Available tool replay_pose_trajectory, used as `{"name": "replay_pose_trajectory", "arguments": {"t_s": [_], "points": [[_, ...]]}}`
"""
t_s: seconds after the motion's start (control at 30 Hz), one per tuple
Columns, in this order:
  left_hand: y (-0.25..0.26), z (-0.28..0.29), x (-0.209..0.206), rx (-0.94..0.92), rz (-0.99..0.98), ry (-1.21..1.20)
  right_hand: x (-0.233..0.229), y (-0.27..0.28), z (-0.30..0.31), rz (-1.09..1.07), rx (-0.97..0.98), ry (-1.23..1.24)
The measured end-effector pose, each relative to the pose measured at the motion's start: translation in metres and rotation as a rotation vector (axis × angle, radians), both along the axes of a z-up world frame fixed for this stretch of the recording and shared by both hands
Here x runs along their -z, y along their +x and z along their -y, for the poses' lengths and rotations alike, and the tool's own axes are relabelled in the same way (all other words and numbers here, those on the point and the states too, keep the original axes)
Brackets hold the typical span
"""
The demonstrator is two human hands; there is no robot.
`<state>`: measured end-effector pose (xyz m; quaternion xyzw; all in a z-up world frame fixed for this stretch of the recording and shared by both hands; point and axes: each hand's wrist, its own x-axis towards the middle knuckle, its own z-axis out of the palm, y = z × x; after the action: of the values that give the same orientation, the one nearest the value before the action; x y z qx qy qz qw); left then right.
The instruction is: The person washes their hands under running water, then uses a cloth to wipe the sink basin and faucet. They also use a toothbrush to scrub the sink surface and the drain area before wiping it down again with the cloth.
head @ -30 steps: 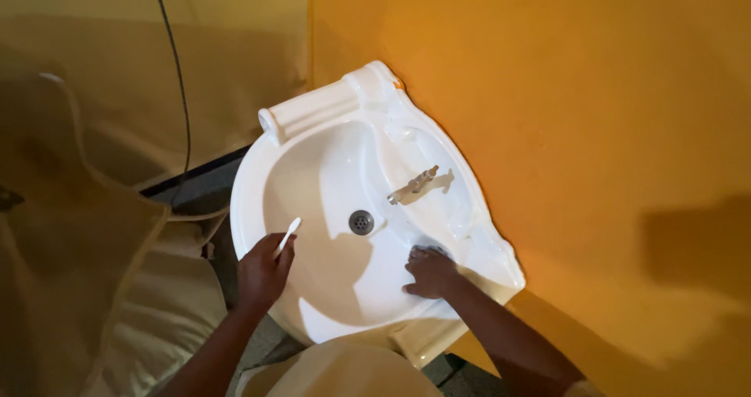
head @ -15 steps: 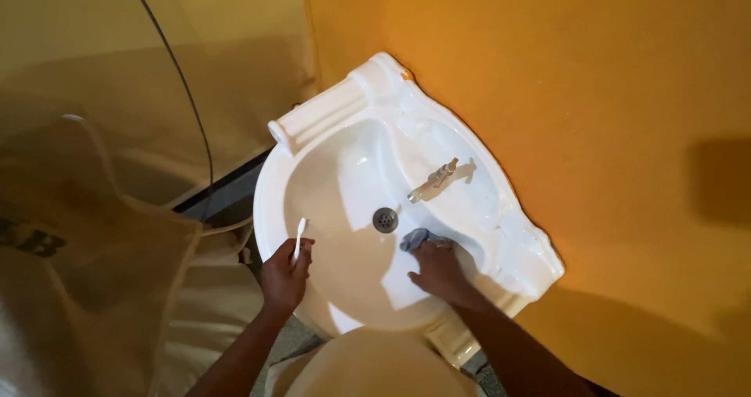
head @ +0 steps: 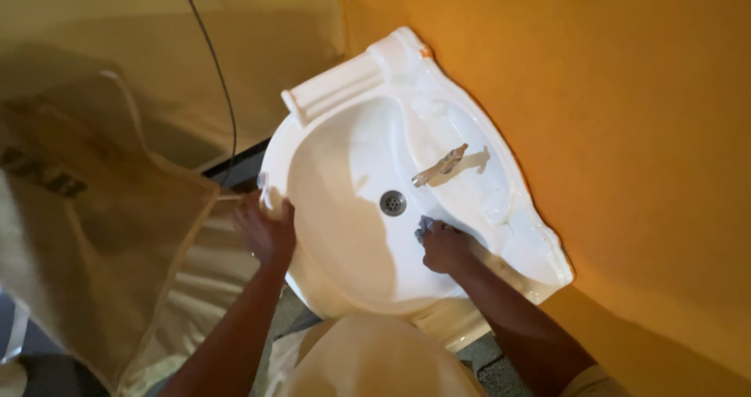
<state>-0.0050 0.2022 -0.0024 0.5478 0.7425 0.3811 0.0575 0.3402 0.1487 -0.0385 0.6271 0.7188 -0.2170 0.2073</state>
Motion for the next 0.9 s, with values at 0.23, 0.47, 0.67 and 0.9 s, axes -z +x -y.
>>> {"name": "replay_pose_trajectory", "arguments": {"t_s": [0.23,0.47,0.67,0.9], "points": [[0.001,-0.014,0.028,-0.160,-0.078,-0.312,0.008,-0.007,0.012,0.145,-0.296,0.004],[0.006,-0.016,0.020,-0.183,-0.043,-0.318,0.002,-0.066,0.015,-0.367,-0.045,-0.266],[0.004,-0.017,0.015,-0.160,-0.071,-0.416,0.035,-0.074,-0.029,-0.569,-0.476,0.155],[0.010,-0.019,0.003,-0.169,-0.005,-0.416,0.016,-0.051,-0.062,-0.043,-0.310,0.197]]}}
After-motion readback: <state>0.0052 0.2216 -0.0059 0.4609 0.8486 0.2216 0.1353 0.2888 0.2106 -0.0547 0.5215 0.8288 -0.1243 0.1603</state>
